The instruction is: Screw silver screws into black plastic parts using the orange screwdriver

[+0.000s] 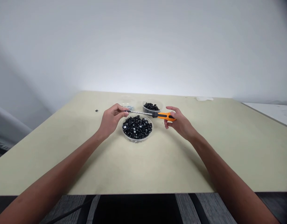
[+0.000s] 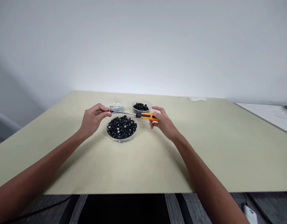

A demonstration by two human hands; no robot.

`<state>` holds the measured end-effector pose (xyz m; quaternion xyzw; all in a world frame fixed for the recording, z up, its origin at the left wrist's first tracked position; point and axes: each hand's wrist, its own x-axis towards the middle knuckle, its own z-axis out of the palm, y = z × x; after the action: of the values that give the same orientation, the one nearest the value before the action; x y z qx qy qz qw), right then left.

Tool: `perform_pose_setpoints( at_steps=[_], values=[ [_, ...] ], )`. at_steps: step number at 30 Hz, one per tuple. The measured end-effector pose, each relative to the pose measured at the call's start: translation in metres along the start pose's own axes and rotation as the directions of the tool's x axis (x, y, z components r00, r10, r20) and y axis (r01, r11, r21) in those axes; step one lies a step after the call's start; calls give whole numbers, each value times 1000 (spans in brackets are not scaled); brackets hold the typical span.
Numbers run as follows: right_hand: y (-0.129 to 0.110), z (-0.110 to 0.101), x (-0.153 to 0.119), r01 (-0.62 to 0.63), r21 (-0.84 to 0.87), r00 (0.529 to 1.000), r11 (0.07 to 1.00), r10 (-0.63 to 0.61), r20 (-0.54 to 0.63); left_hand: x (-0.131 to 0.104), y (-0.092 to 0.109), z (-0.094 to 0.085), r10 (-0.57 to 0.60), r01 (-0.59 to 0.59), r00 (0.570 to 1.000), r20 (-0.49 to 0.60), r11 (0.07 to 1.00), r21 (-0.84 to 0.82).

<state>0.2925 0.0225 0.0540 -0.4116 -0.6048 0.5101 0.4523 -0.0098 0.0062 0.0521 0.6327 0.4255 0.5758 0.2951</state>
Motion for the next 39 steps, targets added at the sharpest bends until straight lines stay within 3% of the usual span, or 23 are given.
perform_pose_setpoints(
  at_steps=[2,8,14,17,19,24,27,33,39],
  values=[
    [1,-1,1,-5,78,998,997,0,69,0,-1,0,1,-1,1000,-17,1000,-3],
    [0,12,13,4,-22,992,1000,-7,-129,3,6,-3,9,-10,1000,-21,999,-32],
    [-7,35,21,93,41,995,995,-92,-34,-8,5,-25,3,0,998,-62,999,53],
    [-4,42,20,76,-45,988,996,-81,-130,-16,-5,-29,-41,42,998,-56,999,22],
    [-2,41,22,45,-102,983,994,-63,-173,-16,-8,-28,-51,52,998,-42,998,22],
    [-5,34,40,86,62,995,994,-83,-54,4,-2,-23,-21,22,999,-48,1000,5],
    [-8,38,48,119,63,985,991,-110,-134,13,0,-22,-29,27,998,-58,999,-40],
    [1,45,34,92,-138,960,986,-125,-250,1,-3,-25,-28,28,998,-51,1000,6],
    [8,35,26,156,-57,979,986,-162,-125,-7,-6,-26,-32,35,997,-67,998,47]
  ],
)
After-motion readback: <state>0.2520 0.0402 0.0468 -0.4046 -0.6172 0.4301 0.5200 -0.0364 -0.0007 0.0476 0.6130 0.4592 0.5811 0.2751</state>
